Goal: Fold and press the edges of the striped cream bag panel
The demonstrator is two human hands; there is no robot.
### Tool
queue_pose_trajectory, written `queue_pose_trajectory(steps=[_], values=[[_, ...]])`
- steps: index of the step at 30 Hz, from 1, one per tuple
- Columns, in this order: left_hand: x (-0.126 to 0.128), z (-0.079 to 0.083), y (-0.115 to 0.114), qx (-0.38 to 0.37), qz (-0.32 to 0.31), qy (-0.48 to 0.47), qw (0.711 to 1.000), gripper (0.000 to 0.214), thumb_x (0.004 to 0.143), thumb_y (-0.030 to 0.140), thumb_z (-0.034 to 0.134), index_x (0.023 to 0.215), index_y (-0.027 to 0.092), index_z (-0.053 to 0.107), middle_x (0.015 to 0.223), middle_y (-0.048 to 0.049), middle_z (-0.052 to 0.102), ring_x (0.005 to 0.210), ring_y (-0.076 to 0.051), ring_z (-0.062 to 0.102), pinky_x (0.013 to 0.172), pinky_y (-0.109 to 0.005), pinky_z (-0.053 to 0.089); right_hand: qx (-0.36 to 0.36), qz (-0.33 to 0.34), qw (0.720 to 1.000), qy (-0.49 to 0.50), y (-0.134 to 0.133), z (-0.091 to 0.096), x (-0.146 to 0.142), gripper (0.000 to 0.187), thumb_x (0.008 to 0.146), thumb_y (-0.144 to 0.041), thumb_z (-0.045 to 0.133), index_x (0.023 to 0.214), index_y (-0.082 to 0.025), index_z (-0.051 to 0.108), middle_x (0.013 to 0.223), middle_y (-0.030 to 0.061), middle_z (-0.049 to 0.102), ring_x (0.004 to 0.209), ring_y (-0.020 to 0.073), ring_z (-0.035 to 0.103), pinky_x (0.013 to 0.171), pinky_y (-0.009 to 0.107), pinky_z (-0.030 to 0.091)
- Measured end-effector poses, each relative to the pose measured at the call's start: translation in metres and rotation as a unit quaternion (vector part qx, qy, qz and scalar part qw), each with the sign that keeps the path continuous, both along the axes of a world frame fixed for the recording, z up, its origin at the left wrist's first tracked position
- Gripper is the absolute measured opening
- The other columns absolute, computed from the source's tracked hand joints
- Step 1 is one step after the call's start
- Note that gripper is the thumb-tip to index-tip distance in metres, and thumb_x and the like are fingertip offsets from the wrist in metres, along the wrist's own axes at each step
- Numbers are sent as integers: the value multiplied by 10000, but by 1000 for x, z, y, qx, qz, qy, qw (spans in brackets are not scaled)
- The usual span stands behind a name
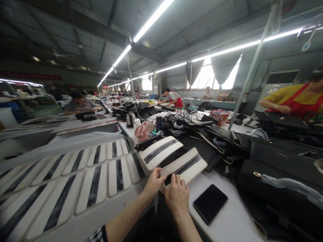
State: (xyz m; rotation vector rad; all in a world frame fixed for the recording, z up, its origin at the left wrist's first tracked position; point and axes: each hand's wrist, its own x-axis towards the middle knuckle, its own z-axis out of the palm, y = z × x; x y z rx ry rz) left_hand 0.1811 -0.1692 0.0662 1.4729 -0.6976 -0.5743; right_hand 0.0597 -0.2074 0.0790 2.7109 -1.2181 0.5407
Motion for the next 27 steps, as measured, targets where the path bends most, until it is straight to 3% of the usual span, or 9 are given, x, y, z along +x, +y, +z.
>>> queue_pose_trajectory(steps=[5, 10, 12, 15, 18, 20, 23, 25, 27], values=[[18, 0, -12, 22, -6, -1, 1000, 211, 793, 369, 609, 685, 191, 584, 615, -13, 567, 659, -180, 558, 652, -290, 455, 35, 36, 999, 2, 1, -5, -10, 598, 871, -388, 630, 1356, -85, 456, 1387, 139, 506, 1206, 318, 453, 933, 399, 431], [23, 21, -25, -6, -47, 62, 997, 337, 822, 514, 544, 743, 187, 568, 683, -44, 633, 648, -185, 604, 578, -292, 515, -24, -1, 1000, -17, 6, 20, -4, 483, 859, -376, 629, 1243, -98, 539, 1302, 151, 553, 1160, 347, 463, 883, 431, 448], [23, 34, -26, -25, -69, 72, 995, 402, 866, 551, 454, 847, 175, 595, 769, -69, 667, 678, -187, 633, 619, -314, 547, -29, -6, 999, -30, 0, 38, -2, 366, 846, -186, 571, 1206, -117, 572, 1262, 117, 582, 1138, 319, 473, 886, 387, 450], [28, 51, -20, -44, -56, 43, 997, 545, 919, 595, 292, 985, 152, 603, 889, -122, 683, 733, -213, 658, 696, -384, 569, -42, 17, 998, -52, -15, 64, -7, 417, 840, -53, 470, 1229, -147, 588, 1268, 64, 597, 1172, 283, 451, 920, 339, 436], [39, 55, -5, -61, 13, -44, 997, 406, 849, 503, 518, 1069, 174, 607, 1088, -140, 650, 1034, -282, 619, 984, -473, 472, -43, 41, 998, -38, -24, 78, -16, 333, 892, -104, 468, 1176, -169, 630, 1221, 52, 624, 1172, 286, 452, 933, 354, 428], [51, 50, 5, -50, 43, -181, 981, 511, 729, 370, 683, 1208, 217, 595, 1345, -124, 539, 1321, -317, 421, 1174, -488, 236, -25, 57, 998, -15, -24, 75, -21, 323, 875, -89, 476, 1129, -179, 653, 1181, 47, 638, 1146, 282, 469, 940, 359, 423], [71, 35, 14, 73, 18, -395, 916, 863, 614, 410, 799, 1401, 251, 482, 1586, -133, 224, 1467, -384, 113, 1177, -598, 15, 6, 72, 997, 8, -20, 57, -25, 356, 848, -70, 463, 1130, -179, 652, 1178, 49, 633, 1129, 277, 479, 929, 361, 428], [84, 26, 16, 150, -29, -444, 883, 1005, 545, 534, 835, 1434, 275, 443, 1612, -136, 115, 1468, -428, 26, 1119, -692, -25, 19, 73, 997, 19, -18, 39, -26, 390, 835, -66, 451, 1161, -171, 637, 1201, 63, 619, 1150, 286, 466, 924, 369, 430], [97, 21, 14, 168, -67, -444, 877, 1032, 517, 636, 817, 1426, 321, 445, 1619, -98, 103, 1468, -433, 1, 1090, -726, -42, 26, 69, 997, 31, -16, 23, -27, 453, 808, -45, 433, 1208, -162, 610, 1243, 81, 593, 1174, 296, 454, 916, 381, 431]])
